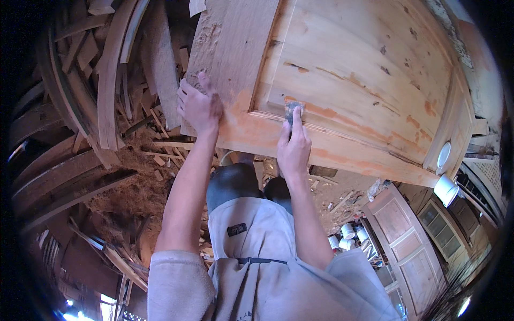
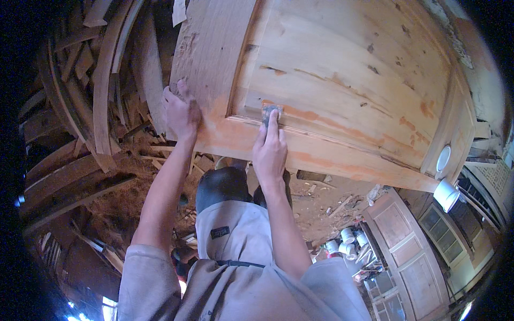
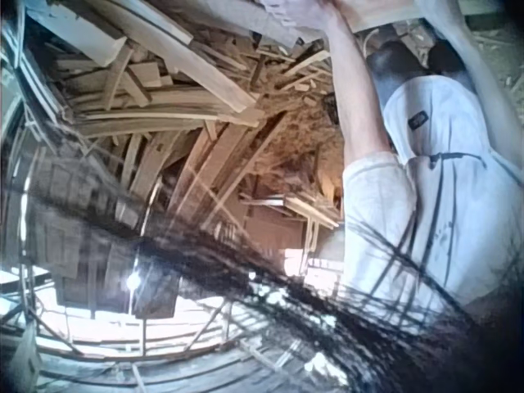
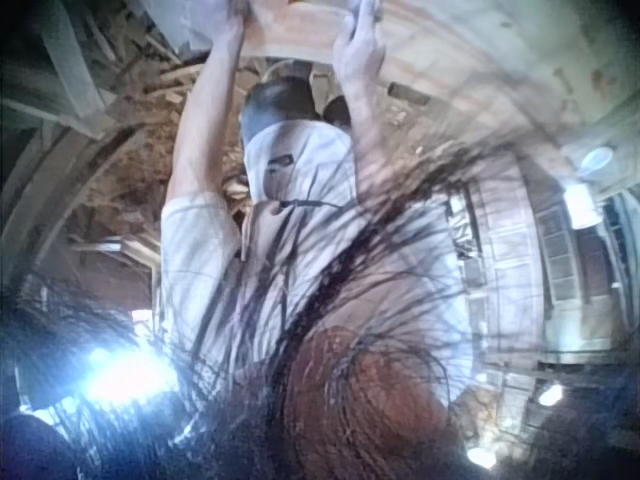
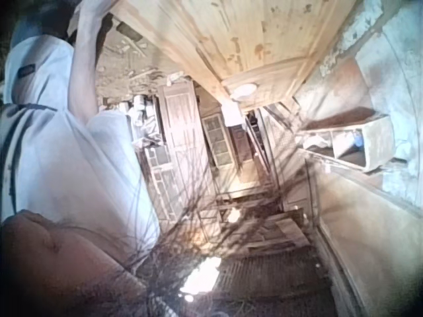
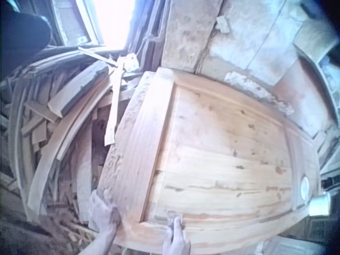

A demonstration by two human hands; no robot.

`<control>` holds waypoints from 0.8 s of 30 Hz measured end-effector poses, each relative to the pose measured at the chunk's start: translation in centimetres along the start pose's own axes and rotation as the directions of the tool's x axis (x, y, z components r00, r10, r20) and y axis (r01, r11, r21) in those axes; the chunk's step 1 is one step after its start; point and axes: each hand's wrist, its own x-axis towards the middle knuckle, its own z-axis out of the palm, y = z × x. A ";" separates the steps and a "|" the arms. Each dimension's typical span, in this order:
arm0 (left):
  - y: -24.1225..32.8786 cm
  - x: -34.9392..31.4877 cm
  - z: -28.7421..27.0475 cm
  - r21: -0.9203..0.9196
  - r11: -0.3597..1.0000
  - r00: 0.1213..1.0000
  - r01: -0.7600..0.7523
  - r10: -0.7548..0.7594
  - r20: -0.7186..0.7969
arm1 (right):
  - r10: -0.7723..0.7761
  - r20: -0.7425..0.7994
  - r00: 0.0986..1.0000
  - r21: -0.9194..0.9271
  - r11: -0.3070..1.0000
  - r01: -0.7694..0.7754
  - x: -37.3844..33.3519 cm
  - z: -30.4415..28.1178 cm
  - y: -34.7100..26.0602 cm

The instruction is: The person applies a wood filler or stain to a wooden door using a scraper and a brush, working the material into the wood grain.

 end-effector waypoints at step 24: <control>-0.1 -0.2 0.0 -0.007 1.000 1.000 -0.013 0.013 0.005 | -0.150 0.469 0.870 -0.420 0.829 0.370 5.8 -6.5 2.1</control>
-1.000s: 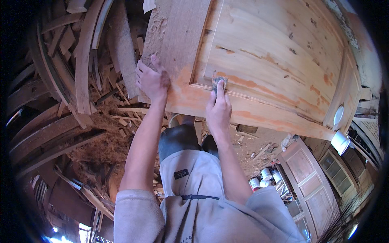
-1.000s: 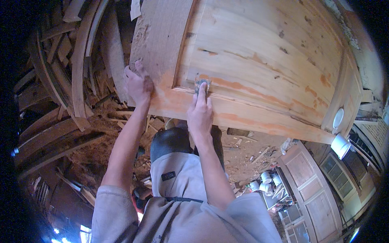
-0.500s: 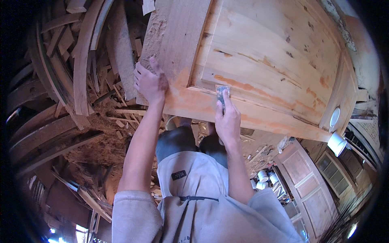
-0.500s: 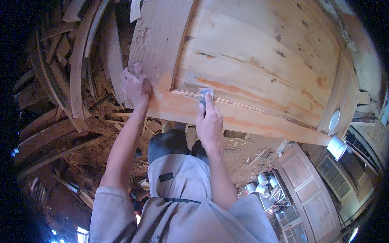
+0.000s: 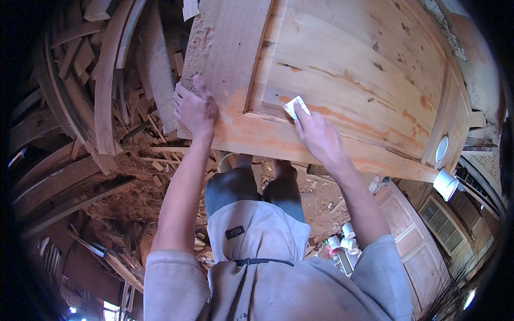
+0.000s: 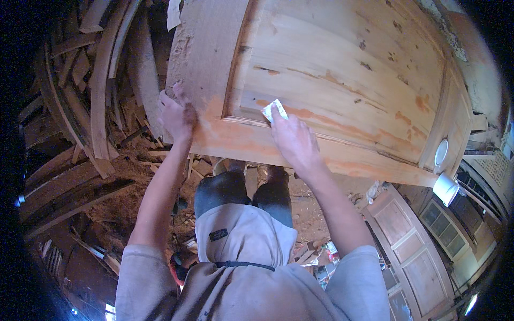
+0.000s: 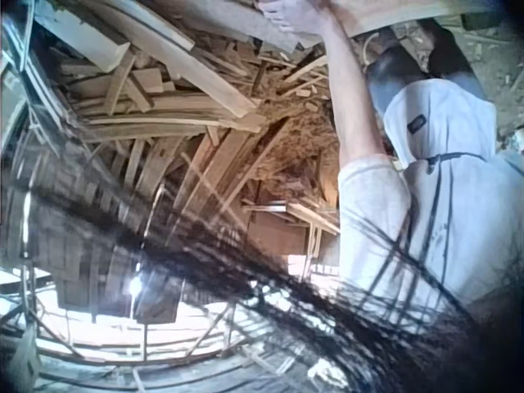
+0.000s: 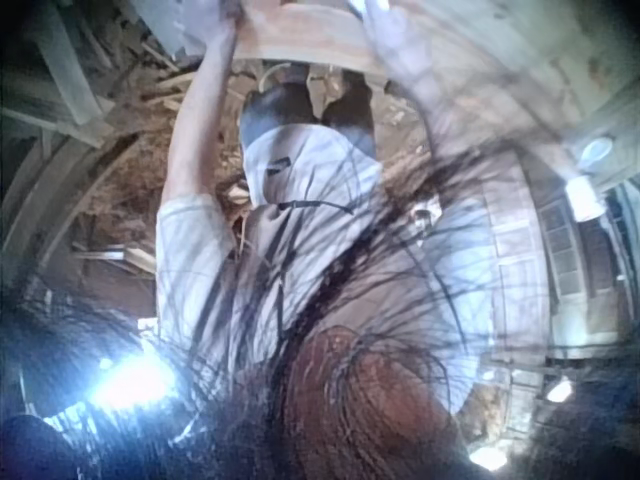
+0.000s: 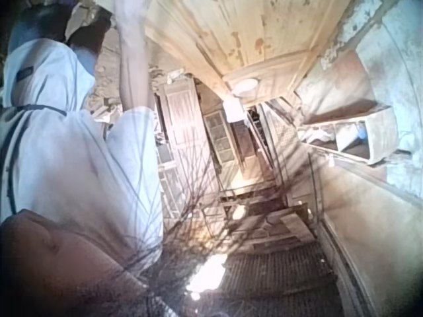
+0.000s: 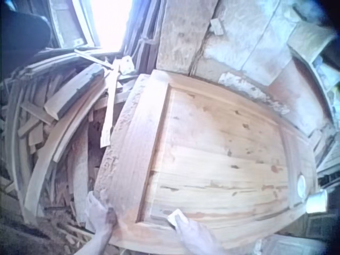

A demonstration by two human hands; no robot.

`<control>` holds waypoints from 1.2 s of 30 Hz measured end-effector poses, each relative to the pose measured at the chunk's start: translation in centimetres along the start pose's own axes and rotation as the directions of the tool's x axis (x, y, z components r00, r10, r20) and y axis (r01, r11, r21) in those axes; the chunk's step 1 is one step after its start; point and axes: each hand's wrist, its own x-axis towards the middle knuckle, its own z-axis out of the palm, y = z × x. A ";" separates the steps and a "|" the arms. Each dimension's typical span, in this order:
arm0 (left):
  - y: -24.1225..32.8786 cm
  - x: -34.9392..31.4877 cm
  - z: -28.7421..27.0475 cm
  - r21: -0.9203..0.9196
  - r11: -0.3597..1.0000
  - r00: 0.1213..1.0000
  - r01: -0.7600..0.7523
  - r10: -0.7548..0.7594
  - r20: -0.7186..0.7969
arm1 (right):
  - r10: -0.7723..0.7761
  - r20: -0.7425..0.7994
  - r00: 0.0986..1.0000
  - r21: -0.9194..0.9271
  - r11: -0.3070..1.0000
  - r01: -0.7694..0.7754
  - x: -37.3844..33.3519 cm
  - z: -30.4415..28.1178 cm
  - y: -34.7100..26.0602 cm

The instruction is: The person applies a wood filler or stain to a wooden door using a scraper and a brush, working the material into the wood grain.

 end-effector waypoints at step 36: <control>-0.3 0.1 0.0 0.017 1.000 1.000 0.000 0.000 0.007 | 0.261 -0.105 0.960 0.233 0.944 -0.232 -2.0 3.6 -4.5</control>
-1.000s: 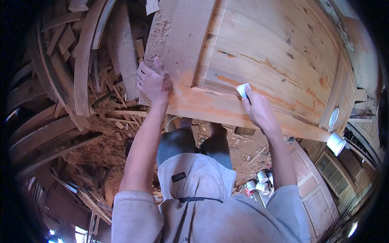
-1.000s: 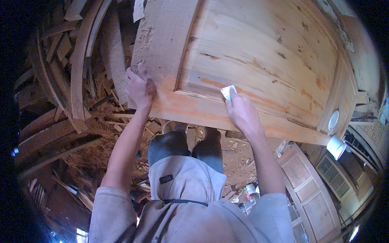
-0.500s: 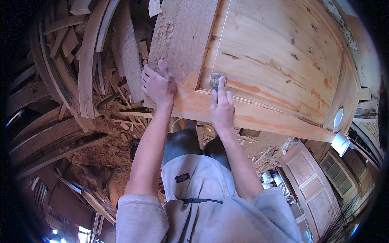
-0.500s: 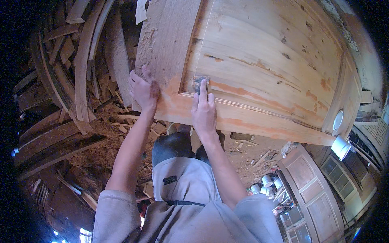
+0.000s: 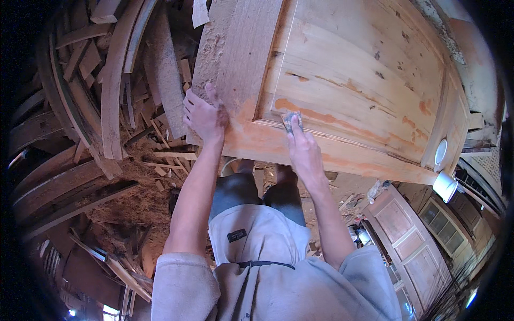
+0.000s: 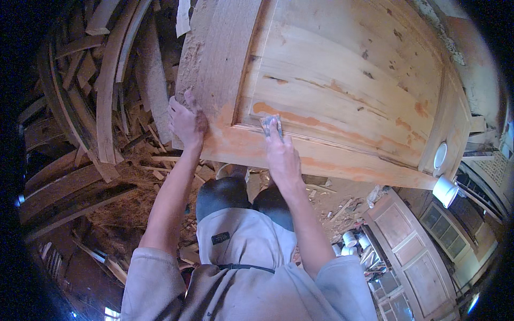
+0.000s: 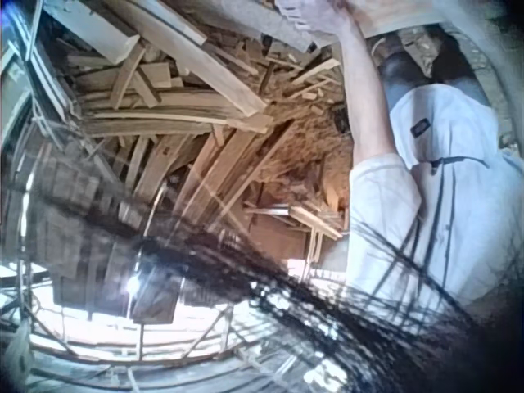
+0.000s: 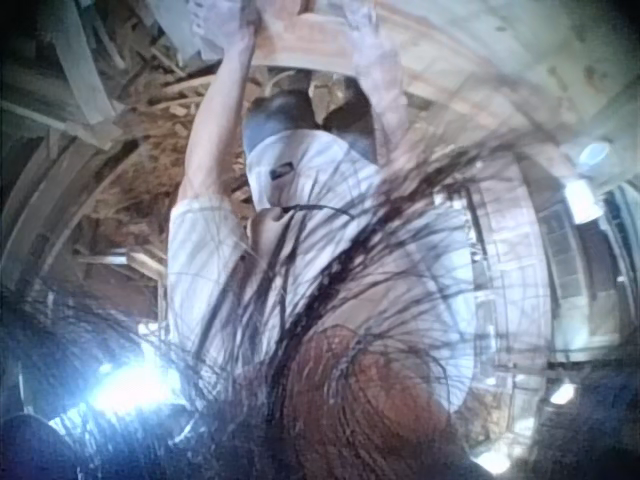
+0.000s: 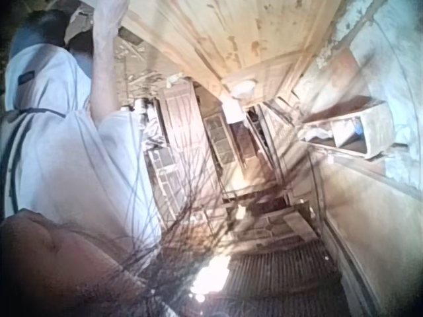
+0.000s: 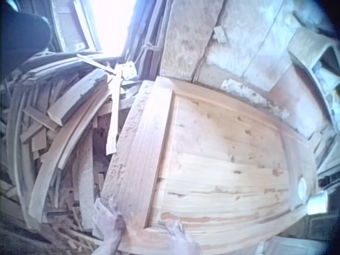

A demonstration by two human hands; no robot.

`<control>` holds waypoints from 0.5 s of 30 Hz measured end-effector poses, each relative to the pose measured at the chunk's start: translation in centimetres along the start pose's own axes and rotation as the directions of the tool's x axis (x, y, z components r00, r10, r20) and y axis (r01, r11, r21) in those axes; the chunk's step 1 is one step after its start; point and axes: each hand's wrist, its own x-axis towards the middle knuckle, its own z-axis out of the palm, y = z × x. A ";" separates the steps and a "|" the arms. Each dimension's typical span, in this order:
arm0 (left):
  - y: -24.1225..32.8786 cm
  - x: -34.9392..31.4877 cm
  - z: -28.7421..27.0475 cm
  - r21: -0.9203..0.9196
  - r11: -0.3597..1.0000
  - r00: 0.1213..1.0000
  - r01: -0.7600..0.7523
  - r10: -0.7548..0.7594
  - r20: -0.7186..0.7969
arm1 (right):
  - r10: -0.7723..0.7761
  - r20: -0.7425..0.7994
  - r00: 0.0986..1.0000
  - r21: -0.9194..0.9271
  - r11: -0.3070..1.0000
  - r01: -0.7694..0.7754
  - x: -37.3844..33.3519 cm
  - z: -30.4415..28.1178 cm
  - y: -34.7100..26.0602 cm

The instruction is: The person applies a wood filler or stain to a wooden door using a scraper and a brush, working the material into the wood grain.

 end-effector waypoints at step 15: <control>0.1 0.1 0.0 -0.028 1.000 1.000 0.002 -0.002 0.000 | -0.140 0.133 0.981 -0.030 0.989 0.146 4.9 -2.3 -4.1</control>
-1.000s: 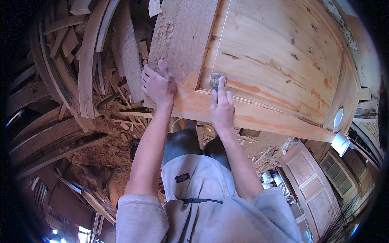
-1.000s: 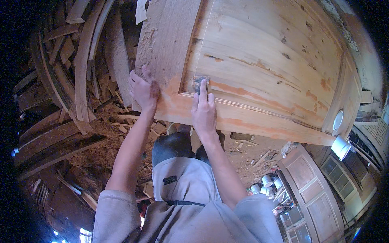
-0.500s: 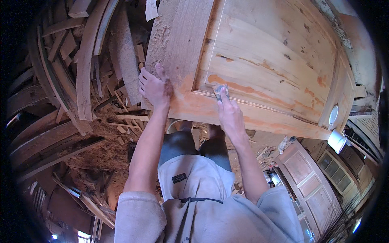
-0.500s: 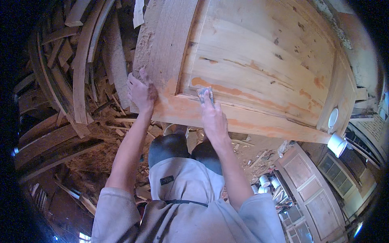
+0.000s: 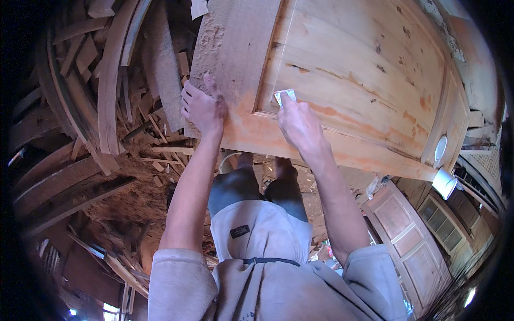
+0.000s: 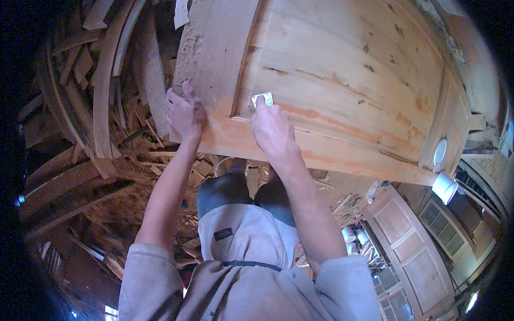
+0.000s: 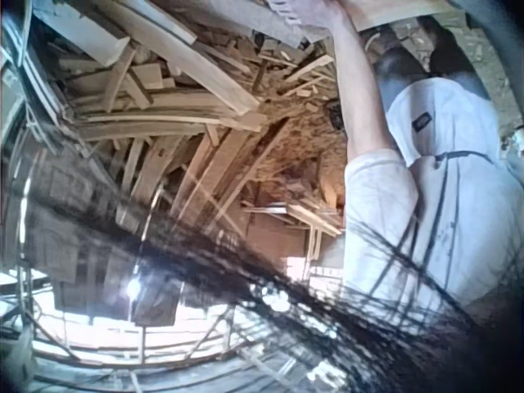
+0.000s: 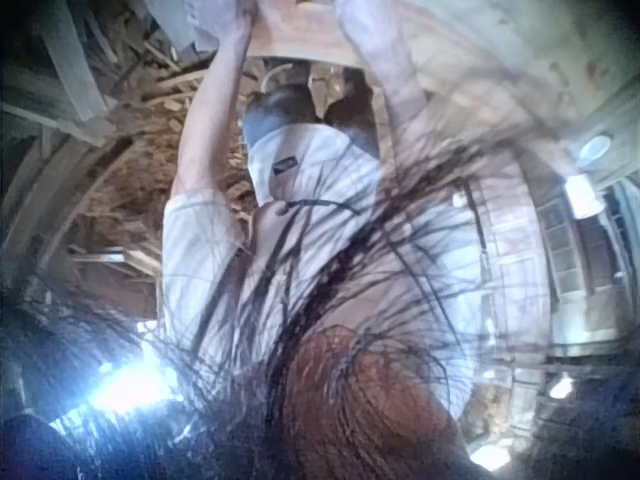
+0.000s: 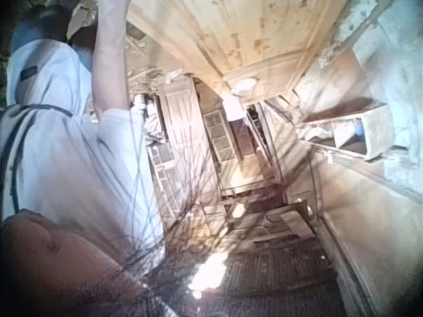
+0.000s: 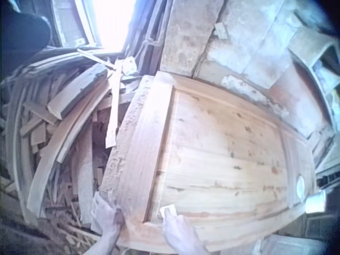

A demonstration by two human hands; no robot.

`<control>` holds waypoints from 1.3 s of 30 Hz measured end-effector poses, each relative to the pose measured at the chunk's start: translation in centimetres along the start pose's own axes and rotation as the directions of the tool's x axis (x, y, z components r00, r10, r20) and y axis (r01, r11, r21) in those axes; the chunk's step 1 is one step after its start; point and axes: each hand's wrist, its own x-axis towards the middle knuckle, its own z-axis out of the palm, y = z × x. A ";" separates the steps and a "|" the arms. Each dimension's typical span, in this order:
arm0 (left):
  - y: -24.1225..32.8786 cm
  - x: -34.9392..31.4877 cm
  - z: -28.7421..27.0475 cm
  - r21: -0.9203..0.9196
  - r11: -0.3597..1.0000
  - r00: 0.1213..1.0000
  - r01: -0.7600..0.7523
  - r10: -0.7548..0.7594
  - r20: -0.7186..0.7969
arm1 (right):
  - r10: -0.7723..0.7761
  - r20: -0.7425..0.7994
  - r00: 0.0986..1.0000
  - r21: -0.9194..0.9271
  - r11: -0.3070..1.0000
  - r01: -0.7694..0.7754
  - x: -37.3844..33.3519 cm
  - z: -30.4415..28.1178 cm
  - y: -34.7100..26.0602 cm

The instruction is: The person applies a wood filler or stain to a wooden door using a scraper and a brush, working the material into the wood grain.

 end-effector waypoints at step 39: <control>0.1 -0.1 -0.4 0.002 1.000 1.000 -0.003 0.003 -0.006 | -0.207 0.220 0.953 -0.344 0.898 0.275 -0.5 -4.2 4.3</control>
